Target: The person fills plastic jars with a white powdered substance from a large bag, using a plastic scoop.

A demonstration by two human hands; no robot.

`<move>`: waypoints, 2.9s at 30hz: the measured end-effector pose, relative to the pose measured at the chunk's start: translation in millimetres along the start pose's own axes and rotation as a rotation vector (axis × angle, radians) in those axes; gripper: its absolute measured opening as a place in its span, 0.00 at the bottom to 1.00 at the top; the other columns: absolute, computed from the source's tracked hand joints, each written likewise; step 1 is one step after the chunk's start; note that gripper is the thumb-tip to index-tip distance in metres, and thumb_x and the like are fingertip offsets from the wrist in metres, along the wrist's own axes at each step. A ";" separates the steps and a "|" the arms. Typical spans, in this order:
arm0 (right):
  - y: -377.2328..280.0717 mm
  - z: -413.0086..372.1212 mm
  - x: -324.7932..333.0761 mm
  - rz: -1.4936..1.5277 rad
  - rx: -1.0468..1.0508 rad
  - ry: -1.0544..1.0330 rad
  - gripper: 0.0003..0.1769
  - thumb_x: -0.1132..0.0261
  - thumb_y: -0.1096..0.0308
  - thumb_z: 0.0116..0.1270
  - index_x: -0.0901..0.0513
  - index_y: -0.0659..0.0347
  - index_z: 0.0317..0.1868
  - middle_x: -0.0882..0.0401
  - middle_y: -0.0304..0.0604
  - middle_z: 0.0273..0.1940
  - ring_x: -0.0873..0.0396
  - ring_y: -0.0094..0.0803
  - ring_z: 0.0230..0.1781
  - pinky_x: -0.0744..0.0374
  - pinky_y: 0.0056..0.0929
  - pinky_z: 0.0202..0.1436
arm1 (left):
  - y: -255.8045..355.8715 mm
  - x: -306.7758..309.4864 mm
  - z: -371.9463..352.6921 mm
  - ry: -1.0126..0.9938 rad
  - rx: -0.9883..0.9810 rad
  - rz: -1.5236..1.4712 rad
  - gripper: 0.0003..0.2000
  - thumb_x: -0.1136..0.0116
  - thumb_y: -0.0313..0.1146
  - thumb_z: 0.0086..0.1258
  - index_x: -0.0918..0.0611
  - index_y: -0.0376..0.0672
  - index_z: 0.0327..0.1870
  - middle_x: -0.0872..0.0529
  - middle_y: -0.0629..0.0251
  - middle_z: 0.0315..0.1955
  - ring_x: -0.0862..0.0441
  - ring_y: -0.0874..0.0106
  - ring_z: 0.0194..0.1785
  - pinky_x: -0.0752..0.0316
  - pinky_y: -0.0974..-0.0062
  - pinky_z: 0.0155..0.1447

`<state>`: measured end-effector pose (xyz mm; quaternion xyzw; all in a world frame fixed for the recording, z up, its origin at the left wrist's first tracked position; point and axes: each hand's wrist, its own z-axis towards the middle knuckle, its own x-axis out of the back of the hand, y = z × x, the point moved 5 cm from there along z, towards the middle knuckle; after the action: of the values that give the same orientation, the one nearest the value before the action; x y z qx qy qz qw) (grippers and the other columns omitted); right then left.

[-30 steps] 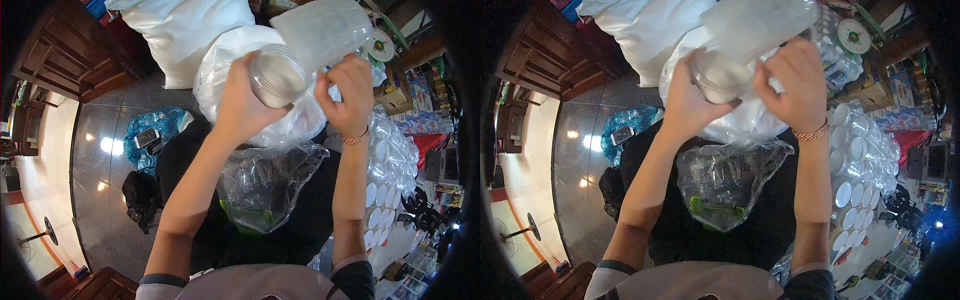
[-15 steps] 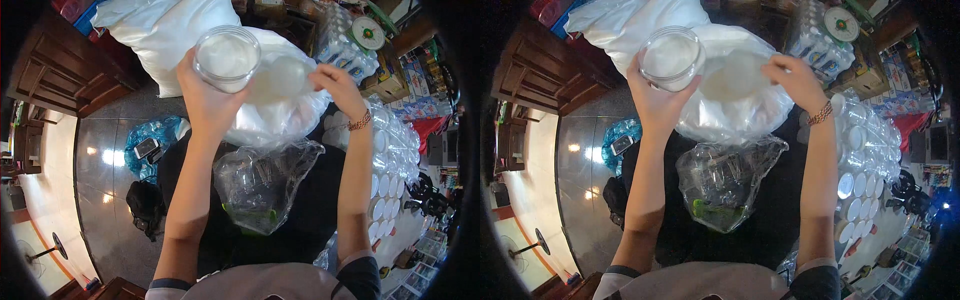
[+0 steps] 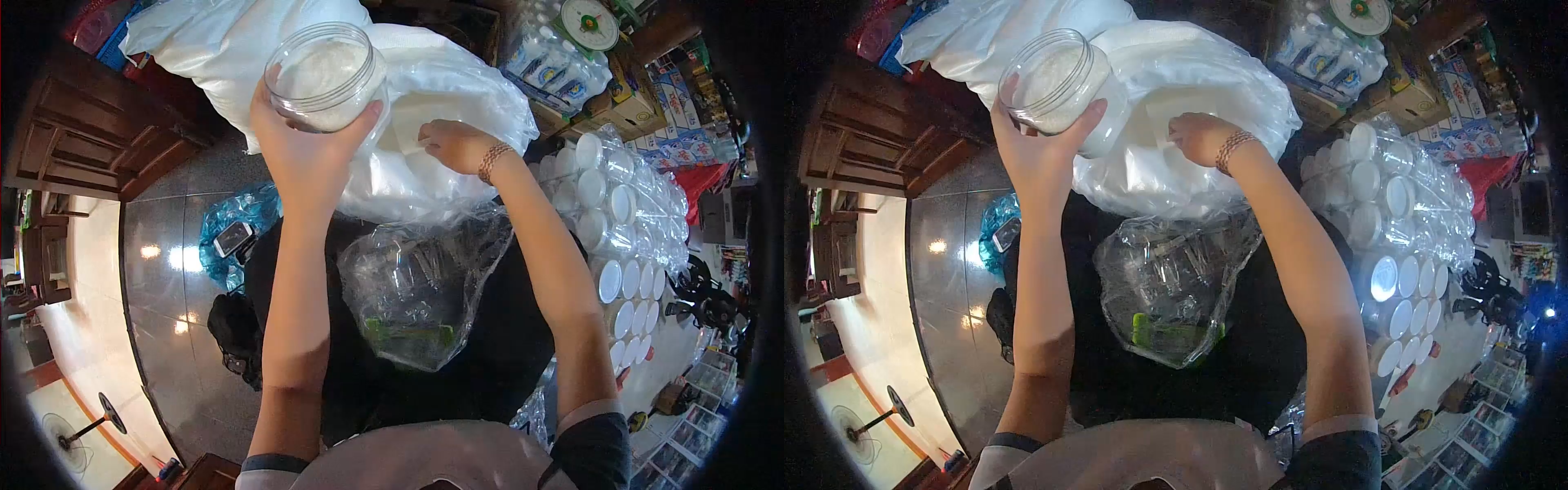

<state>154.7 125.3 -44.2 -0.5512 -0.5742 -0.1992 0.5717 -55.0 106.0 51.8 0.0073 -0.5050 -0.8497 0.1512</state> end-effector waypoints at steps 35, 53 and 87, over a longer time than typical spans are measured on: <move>-133.6 -132.2 82.0 -0.177 0.153 0.382 0.05 0.39 0.67 0.61 0.20 0.58 0.33 0.22 0.42 0.30 0.19 0.42 0.35 0.22 0.39 0.37 | 14.9 -60.5 -127.8 -0.379 -0.117 0.253 0.44 0.18 0.26 0.45 0.33 0.32 0.64 0.27 0.57 0.58 0.26 0.66 0.59 0.25 0.70 0.63; -132.1 -107.2 75.2 -0.226 0.258 0.427 0.06 0.39 0.68 0.61 0.19 0.60 0.34 0.20 0.42 0.30 0.19 0.40 0.34 0.21 0.37 0.36 | 24.8 -31.1 -146.8 -0.476 -0.070 0.251 0.43 0.19 0.31 0.48 0.33 0.34 0.66 0.28 0.55 0.59 0.25 0.63 0.59 0.25 0.66 0.64; -52.0 -29.6 85.0 0.150 0.512 0.536 0.07 0.37 0.68 0.61 0.16 0.63 0.34 0.16 0.41 0.29 0.17 0.36 0.33 0.19 0.32 0.34 | 56.1 29.3 51.3 0.087 0.000 -0.337 0.35 0.25 0.28 0.50 0.28 0.34 0.62 0.19 0.55 0.48 0.19 0.65 0.49 0.25 0.70 0.57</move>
<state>145.1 118.1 59.1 -0.3591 -0.3937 -0.1440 0.8339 -77.4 117.2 129.4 0.1287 -0.4895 -0.8620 0.0283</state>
